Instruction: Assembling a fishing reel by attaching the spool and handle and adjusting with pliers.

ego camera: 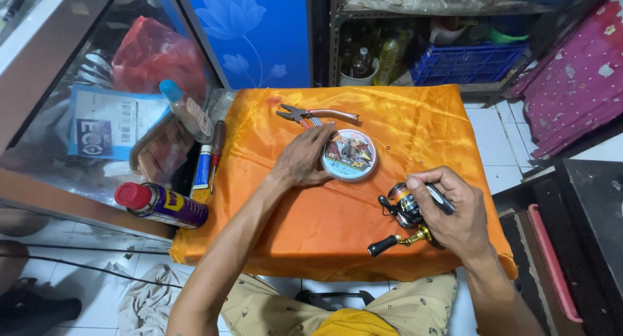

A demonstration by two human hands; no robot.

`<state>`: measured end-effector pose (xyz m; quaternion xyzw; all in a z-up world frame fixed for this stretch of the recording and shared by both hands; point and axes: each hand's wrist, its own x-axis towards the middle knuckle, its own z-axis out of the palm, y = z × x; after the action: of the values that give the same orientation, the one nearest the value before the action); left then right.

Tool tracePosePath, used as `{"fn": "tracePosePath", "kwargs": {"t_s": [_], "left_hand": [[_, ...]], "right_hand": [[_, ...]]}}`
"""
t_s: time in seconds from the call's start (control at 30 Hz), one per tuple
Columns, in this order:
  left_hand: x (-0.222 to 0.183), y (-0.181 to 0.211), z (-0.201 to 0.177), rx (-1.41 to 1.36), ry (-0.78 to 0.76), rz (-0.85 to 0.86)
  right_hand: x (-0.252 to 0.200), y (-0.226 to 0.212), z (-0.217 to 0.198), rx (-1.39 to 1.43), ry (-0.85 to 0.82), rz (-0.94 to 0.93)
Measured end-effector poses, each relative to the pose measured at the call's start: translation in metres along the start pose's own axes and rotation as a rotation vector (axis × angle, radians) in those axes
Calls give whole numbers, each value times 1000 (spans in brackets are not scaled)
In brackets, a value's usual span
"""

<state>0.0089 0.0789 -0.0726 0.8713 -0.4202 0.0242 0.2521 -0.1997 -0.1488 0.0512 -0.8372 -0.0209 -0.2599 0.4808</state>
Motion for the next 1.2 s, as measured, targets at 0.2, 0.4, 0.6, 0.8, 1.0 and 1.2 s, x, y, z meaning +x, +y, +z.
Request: {"fn": "tracePosePath", "kwargs": {"t_s": [0.2,0.4,0.6,0.8,1.0,1.2], "left_hand": [[22,-12,-32,227,-256,-8],[40,-12,-55,425,-404,-20],[55,-48,-17,295,-226,66],[57,-33,-5,425,-173,-28],[38,-22,7,399,92,52],[14,-28,19,567,362,269]], "right_hand": [[0,0,-11,-59,-24,-1],[3,-7,-15,-61,-10,-23],[1,-27,-17,-63,-35,22],[-12,-23,-26,-111,-67,75],[-11,-22,-27,-182,-66,57],[-11,-28,-28,-165,-90,39]]}}
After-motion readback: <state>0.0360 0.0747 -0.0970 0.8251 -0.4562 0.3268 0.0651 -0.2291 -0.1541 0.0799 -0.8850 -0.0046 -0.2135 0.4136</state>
